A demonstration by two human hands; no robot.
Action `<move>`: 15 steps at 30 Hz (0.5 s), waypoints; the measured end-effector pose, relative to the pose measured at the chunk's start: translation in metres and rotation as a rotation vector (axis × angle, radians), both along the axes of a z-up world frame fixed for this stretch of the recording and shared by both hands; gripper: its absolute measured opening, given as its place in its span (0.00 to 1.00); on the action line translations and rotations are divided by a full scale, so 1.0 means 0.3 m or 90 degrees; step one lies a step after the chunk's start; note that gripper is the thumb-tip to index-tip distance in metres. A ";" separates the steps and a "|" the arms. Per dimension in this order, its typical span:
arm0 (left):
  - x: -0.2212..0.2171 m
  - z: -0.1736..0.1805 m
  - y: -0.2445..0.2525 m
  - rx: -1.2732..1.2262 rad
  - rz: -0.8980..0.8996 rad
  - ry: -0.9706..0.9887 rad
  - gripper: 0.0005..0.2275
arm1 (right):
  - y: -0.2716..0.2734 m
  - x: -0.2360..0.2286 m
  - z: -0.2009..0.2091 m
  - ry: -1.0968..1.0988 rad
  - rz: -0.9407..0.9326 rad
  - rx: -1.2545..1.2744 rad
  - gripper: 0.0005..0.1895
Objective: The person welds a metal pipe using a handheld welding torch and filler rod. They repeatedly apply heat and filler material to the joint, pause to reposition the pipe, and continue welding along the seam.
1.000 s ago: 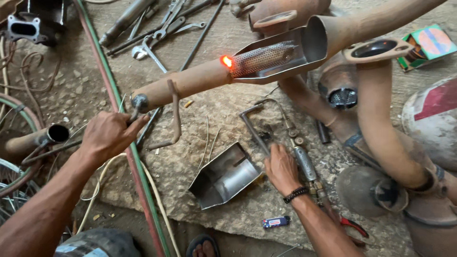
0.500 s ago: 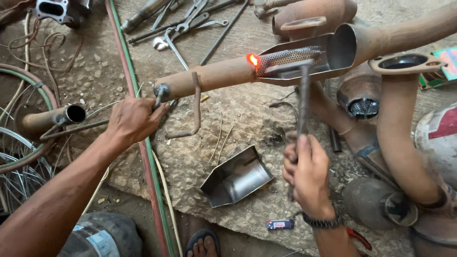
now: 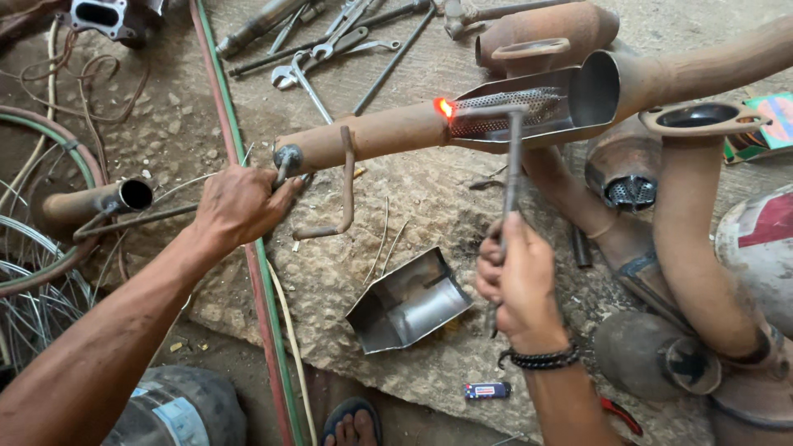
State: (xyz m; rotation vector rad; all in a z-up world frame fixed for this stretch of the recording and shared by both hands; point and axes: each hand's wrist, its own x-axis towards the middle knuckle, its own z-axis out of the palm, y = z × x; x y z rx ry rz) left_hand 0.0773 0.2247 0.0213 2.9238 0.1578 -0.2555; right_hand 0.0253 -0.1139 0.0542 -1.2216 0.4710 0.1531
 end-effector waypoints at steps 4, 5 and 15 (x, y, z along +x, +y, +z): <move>-0.008 0.045 -0.021 0.005 -0.004 -0.002 0.23 | -0.059 0.036 -0.050 -0.017 -0.076 0.030 0.17; -0.007 0.043 -0.021 0.004 -0.002 0.002 0.22 | -0.069 0.048 -0.064 -0.033 -0.097 0.028 0.16; -0.004 0.067 -0.026 0.007 -0.004 0.011 0.22 | -0.084 0.038 -0.075 -0.014 -0.100 0.008 0.17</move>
